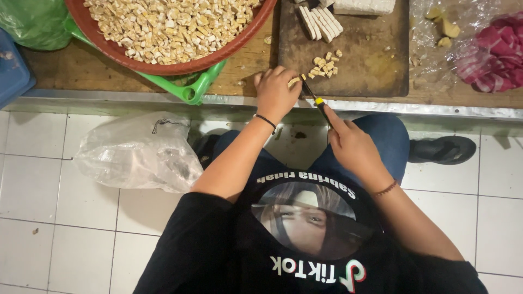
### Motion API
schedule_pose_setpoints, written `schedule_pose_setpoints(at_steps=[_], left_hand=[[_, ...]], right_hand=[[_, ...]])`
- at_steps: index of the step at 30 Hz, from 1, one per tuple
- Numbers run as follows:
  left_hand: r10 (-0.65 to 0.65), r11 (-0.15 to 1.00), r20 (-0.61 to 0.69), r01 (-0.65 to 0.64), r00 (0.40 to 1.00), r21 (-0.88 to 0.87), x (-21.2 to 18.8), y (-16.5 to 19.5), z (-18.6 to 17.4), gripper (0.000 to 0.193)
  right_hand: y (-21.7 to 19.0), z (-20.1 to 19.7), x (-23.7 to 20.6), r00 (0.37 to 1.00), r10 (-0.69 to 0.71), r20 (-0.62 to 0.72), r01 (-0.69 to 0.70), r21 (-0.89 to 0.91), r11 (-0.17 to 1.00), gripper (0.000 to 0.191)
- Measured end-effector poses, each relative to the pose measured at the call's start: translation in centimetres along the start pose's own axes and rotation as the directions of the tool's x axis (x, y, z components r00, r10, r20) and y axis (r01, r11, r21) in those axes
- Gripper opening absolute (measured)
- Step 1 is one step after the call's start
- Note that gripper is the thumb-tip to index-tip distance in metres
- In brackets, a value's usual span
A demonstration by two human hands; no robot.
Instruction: The person cuts rectangular blocks of a light-colored food item into small cubes using a knife on a wooden cutting board. The cut pieces are periodically swept into a large red bowl that already contains many similar cubes.
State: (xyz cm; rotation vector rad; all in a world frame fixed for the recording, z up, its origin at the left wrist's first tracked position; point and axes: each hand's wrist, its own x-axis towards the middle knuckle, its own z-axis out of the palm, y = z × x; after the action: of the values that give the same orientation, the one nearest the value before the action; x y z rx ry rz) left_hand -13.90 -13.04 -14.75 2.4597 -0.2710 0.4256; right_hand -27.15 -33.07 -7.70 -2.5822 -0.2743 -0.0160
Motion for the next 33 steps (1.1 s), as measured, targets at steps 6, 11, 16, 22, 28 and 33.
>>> schedule_pose_setpoints(at_steps=[6, 11, 16, 22, 28, 33], left_hand=[[0.102, 0.994, -0.067, -0.103, 0.993, -0.023, -0.2, -0.9, -0.2, 0.033], [0.08, 0.996, -0.069, -0.082, 0.994, -0.02, -0.3, -1.1, -0.9, 0.036], [0.023, 1.0, -0.014, -0.023, 1.0, -0.014, -0.1, -0.3, -1.4, 0.017], [0.003, 1.0, -0.011, -0.003, 1.0, 0.01, 0.3, 0.4, -1.7, 0.014], [-0.011, 1.0, -0.018, 0.011, 1.0, 0.013, 0.3, 0.2, -1.4, 0.018], [-0.007, 1.0, -0.027, 0.007, 1.0, 0.016, 0.1, 0.3, -1.4, 0.02]], right_hand=[[0.4, -1.2, -1.3, 0.999, -0.012, -0.032, 0.013, 0.039, 0.999, 0.055], [-0.1, -1.6, -0.8, 0.999, -0.011, -0.049, 0.014, 0.058, 0.998, 0.054], [-1.3, -0.8, 1.4, 0.997, -0.066, -0.043, 0.069, 0.065, 0.996, 0.056], [-1.6, 0.3, 3.2, 0.999, -0.053, -0.009, 0.052, -0.033, 0.998, 0.057], [-0.7, 0.8, 2.6, 0.997, -0.074, -0.033, 0.073, -0.024, 0.997, 0.057], [-0.3, 0.5, 0.5, 1.0, -0.022, -0.014, 0.022, 0.006, 1.0, 0.056]])
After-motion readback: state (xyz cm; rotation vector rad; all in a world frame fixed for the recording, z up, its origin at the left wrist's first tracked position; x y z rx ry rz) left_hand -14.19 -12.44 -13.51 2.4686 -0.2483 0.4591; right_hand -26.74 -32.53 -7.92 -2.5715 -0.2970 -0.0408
